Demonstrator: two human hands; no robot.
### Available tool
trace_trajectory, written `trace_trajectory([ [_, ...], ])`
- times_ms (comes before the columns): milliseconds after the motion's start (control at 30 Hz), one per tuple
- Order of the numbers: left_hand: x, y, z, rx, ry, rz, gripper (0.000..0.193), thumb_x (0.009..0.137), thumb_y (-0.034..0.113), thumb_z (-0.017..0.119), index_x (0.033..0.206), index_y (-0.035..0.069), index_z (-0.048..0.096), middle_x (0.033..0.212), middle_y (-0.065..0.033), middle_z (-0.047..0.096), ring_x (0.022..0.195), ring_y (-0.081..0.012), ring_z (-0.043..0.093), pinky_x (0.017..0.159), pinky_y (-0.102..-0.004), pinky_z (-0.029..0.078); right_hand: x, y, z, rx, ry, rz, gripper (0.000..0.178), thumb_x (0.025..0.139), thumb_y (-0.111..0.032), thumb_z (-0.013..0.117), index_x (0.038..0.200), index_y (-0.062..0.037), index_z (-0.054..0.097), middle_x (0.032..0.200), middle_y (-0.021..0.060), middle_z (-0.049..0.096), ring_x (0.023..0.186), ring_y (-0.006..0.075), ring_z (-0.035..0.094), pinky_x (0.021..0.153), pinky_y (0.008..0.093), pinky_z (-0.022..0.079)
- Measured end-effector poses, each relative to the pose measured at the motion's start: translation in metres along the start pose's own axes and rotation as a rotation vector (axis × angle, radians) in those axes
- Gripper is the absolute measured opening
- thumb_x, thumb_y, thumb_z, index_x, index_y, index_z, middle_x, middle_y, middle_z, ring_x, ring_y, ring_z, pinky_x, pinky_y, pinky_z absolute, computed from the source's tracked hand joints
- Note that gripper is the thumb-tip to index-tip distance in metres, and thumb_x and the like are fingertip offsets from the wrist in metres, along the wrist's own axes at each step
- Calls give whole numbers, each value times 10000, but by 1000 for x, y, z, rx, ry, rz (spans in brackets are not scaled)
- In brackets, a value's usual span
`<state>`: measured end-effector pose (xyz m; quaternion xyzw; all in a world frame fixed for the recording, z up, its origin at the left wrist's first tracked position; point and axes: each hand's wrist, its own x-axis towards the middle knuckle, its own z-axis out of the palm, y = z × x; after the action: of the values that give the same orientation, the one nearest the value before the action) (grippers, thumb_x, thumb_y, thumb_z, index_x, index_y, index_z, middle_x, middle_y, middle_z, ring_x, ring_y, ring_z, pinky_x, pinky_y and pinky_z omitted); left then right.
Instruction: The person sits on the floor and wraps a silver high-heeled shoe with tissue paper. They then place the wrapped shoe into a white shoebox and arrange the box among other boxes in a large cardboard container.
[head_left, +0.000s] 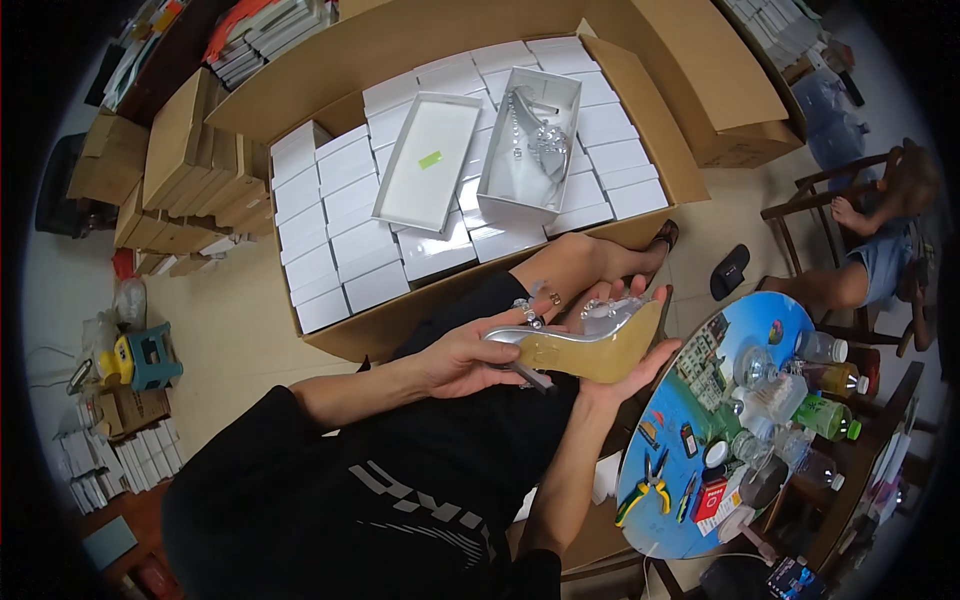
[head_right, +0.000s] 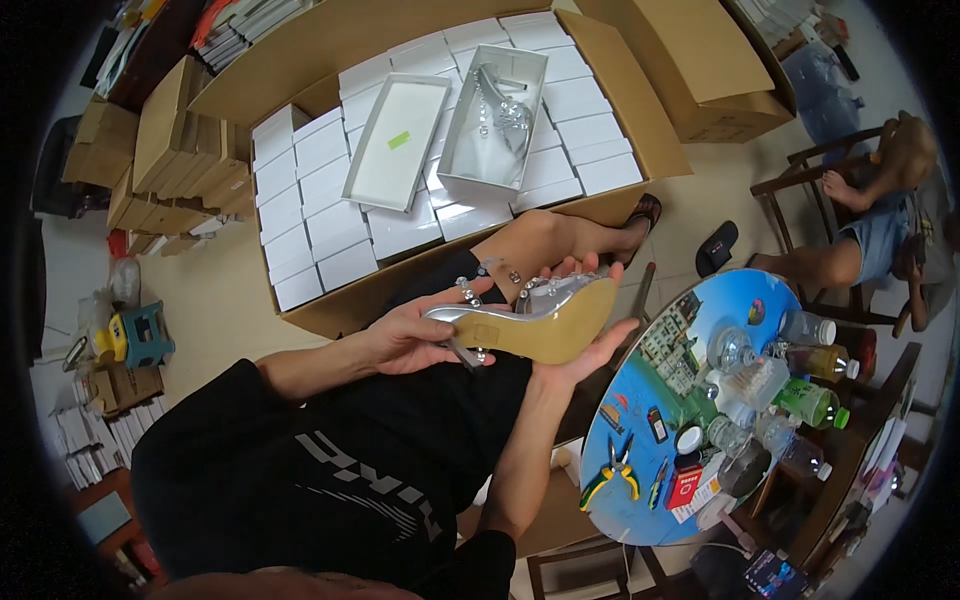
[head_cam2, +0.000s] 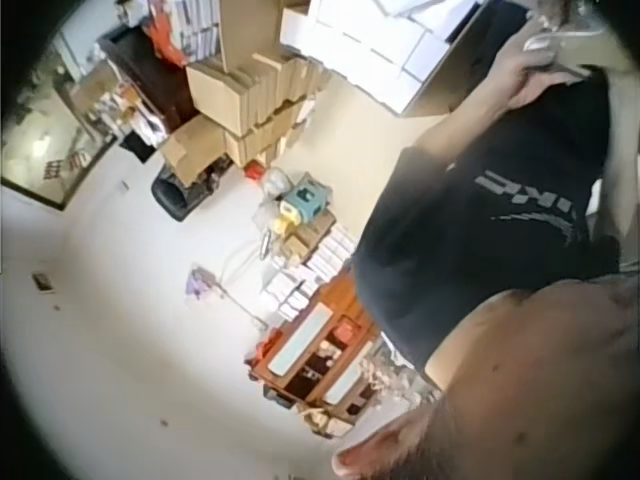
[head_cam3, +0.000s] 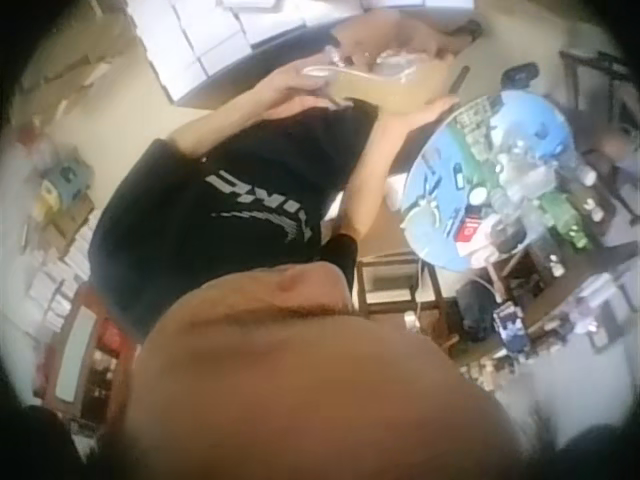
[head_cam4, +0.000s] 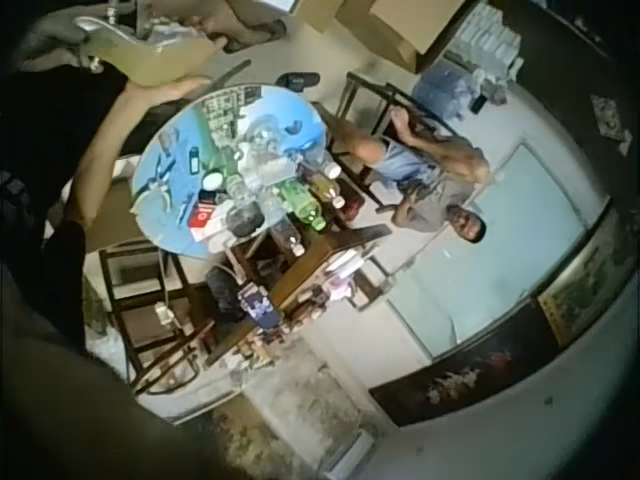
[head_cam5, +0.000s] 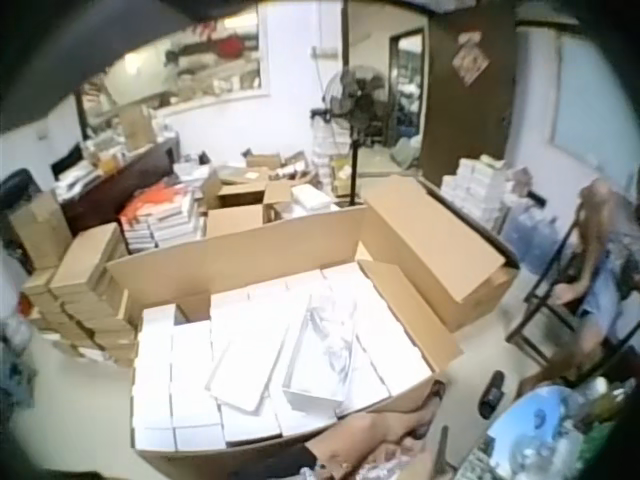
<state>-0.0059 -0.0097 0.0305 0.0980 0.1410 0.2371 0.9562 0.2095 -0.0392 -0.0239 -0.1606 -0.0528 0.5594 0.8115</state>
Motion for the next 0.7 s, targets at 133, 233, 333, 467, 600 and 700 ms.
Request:
trace_trajectory([
  [133,3,3,-3,62,20,-16,791,1000,65,534,1599,139,22,1580,-206,283,1395,-362,419,1150,-532,378,-18,-8,-83,-765,432,-31,558,1010,-449,493,1426,-77,475,1372,183,534,1262,345,514,1068,470,402],
  [233,6,3,-2,-16,61,-9,783,1011,71,519,1601,167,13,1560,-194,322,1387,-354,431,1153,-540,372,-38,-6,-129,-1799,248,-74,492,989,-322,531,1379,-23,510,1361,219,544,1258,382,516,1062,470,401],
  [333,9,2,-6,-28,50,-13,779,1018,79,514,1601,180,8,1529,-178,364,1390,-344,429,1148,-588,357,-43,-7,-150,-1898,154,-51,477,957,-282,573,1322,23,546,1358,245,548,1270,414,502,1051,484,401],
  [467,14,0,-10,-147,27,-6,771,1023,106,515,1601,200,13,1504,-175,383,1393,-345,426,1126,-656,338,-35,-8,-131,-1912,189,121,461,961,-242,577,1344,11,537,1391,235,537,1315,377,481,1088,453,370],
  [600,16,-3,-9,-175,3,-23,764,1025,139,521,1600,209,23,1501,-178,384,1398,-353,417,1126,-675,321,-37,-7,-126,-1907,199,170,456,971,-247,566,1342,16,534,1375,238,546,1298,388,491,1077,456,381],
  [700,17,-5,-8,-170,8,-22,749,1024,156,522,1599,199,45,1504,-176,382,1398,-356,415,1136,-660,317,-36,-8,-122,-1880,195,150,451,968,-235,574,1339,17,535,1347,247,561,1265,408,510,1064,465,392],
])
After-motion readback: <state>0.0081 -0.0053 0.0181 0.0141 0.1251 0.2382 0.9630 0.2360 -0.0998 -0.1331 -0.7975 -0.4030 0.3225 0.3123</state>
